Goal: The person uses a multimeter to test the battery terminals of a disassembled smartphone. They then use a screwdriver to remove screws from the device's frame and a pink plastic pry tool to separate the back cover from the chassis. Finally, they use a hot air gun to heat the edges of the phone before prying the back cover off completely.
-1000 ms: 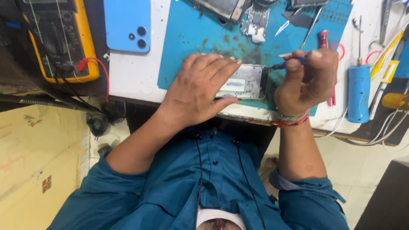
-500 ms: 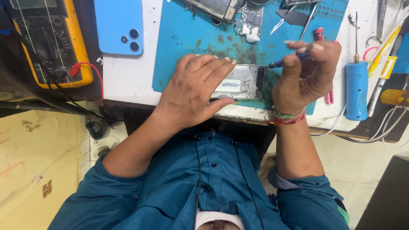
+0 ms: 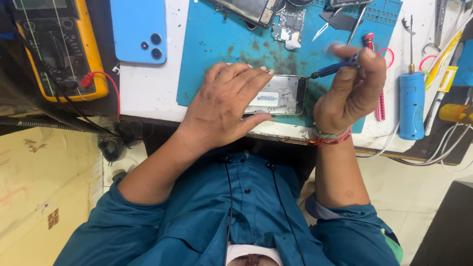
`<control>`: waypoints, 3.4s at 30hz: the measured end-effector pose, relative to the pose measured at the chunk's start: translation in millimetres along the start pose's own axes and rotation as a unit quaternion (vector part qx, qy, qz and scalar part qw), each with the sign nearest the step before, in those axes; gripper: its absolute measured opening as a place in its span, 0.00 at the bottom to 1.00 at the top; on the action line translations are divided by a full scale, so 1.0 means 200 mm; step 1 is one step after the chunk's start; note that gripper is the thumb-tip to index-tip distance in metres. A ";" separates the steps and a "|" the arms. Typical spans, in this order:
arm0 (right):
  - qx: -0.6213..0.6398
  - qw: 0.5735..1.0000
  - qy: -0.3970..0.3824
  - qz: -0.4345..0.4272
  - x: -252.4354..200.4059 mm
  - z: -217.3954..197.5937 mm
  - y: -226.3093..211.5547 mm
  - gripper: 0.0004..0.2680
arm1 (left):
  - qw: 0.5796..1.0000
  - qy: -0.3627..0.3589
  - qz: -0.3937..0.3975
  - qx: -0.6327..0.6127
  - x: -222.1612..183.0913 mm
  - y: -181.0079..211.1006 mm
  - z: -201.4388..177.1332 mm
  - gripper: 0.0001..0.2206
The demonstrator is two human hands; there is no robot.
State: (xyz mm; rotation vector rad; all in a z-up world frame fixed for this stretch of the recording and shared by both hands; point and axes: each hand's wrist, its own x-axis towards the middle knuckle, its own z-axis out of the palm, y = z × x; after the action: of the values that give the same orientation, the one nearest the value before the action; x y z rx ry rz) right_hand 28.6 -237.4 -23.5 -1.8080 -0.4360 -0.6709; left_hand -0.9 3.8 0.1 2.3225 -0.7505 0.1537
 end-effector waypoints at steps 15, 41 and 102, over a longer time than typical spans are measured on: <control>0.002 1.000 -0.014 0.001 -0.01 -0.02 0.01 0.13 | 1.000 0.008 0.002 -0.002 0.00 0.00 0.01 0.31; 0.030 0.999 0.000 0.039 -0.08 -0.01 0.04 0.16 | 1.000 0.011 -0.002 -0.006 -0.01 0.00 0.01 0.31; 0.308 0.870 0.000 0.384 -0.03 0.32 -0.24 0.11 | 0.896 0.194 -0.172 -0.361 0.09 0.00 0.06 0.16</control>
State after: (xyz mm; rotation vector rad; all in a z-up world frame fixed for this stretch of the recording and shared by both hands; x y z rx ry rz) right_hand 9.9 -161.4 -6.9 -1.2044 0.0981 0.0446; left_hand 12.8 -13.0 -3.8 1.5957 -0.1335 0.1404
